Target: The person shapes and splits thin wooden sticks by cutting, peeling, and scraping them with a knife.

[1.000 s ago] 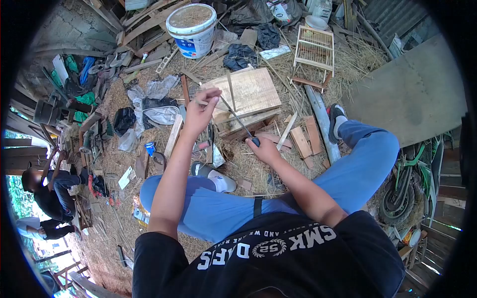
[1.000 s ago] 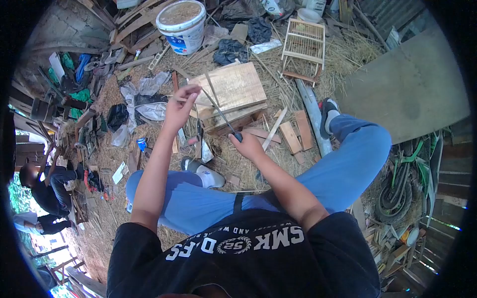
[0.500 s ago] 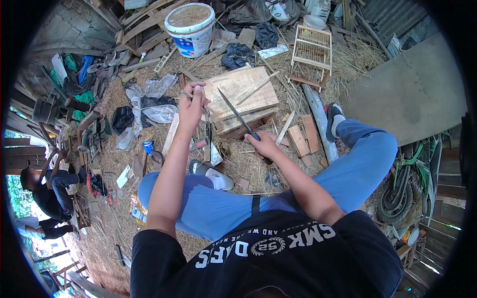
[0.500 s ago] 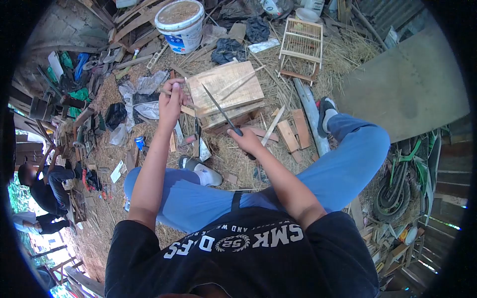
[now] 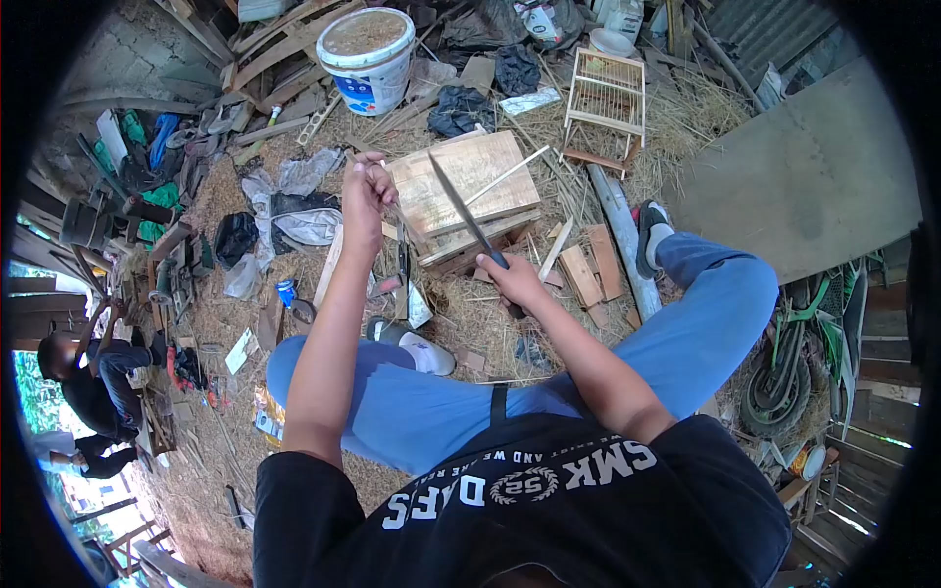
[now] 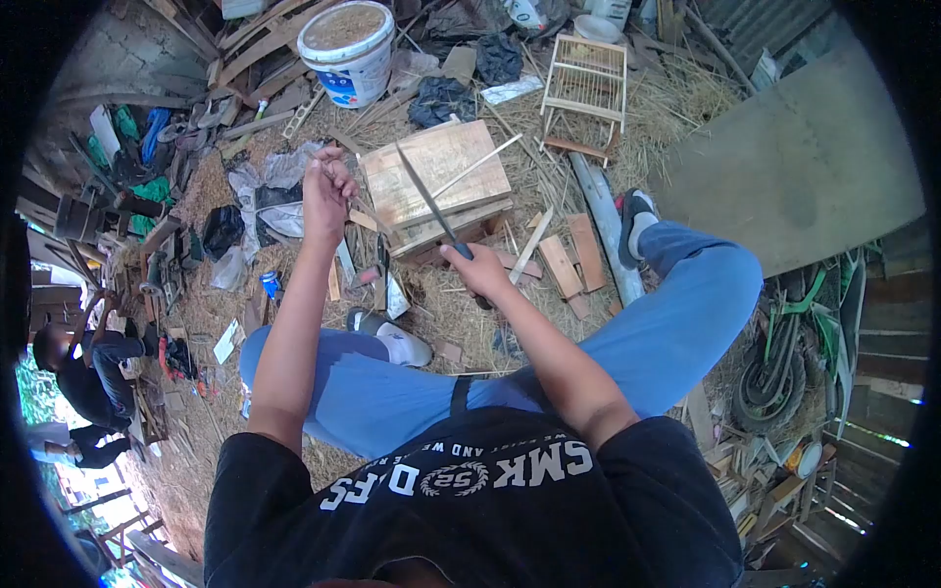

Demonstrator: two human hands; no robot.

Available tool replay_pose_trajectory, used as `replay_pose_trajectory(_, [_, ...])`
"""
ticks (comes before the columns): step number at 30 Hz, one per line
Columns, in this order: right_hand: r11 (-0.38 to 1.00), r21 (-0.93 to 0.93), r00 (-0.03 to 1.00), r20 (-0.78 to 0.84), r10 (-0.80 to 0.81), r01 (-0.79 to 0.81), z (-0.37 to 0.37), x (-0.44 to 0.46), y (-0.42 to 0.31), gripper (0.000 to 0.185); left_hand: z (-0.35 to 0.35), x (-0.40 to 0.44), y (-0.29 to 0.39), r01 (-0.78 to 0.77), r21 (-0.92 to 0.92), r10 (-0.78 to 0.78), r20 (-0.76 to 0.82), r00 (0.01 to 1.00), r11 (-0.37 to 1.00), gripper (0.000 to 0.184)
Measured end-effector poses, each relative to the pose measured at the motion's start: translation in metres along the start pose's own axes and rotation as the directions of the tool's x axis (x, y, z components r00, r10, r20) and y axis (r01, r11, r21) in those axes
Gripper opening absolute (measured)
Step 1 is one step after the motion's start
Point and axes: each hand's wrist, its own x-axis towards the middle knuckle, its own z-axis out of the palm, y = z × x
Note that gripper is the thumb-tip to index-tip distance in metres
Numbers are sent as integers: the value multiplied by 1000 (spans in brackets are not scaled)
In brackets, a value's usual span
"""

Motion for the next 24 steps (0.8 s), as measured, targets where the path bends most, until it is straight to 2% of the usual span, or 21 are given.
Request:
replay_pose_trajectory(1, [1000, -2, 1000, 2, 2, -2, 0, 3, 2, 46, -1, -1, -1, 0, 0, 0, -3, 1000, 1000, 36])
replay_pose_trajectory(3, [979, -30, 972, -113, -206, 204, -1, 10, 4, 42, -2, -1, -3, 69, -66, -72, -48, 996, 995, 30])
replay_pose_trajectory(7, [993, 6, 974, -192, -118, 121, -9, 12, -3, 37, -1, -3, -14, 77, -147, -93, -105, 990, 986, 28])
replay_pose_trajectory(9, [990, 92, 975, -206, -88, 108, -10, 11, -6, 31, -7, -3, -19, 138, -381, -174, -60, 983, 914, 26])
replay_pose_trajectory(10, [991, 97, 981, -180, -69, 87, -12, 12, -6, 31, -10, -3, -22, 137, -380, -174, -66, 982, 915, 26])
replay_pose_trajectory(12, [986, 135, 984, -162, -77, 100, -8, 9, -10, 32, -15, 0, -24, 190, -527, -226, -4, 974, 828, 27])
replay_pose_trajectory(14, [978, 172, 985, -145, -90, 115, -2, 2, -19, 33, -17, 0, -25, 193, -549, -235, -6, 972, 813, 28])
replay_pose_trajectory(16, [932, 316, 985, -60, -165, 175, 3, -4, -25, 32, -15, 1, -25, 208, -591, -255, 4, 967, 779, 29])
replay_pose_trajectory(19, [920, 345, 979, 17, -205, 187, 8, -12, -29, 27, -13, -1, -26, 200, -589, -218, 42, 975, 783, 31])
replay_pose_trajectory(20, [914, 356, 979, -8, -206, 195, 11, -11, -26, 32, -14, -2, -25, 197, -589, -216, 39, 976, 783, 31])
replay_pose_trajectory(24, [924, 317, 977, -55, -207, 214, 17, -14, -26, 33, -8, -5, -21, 222, -571, -199, 102, 975, 791, 40])
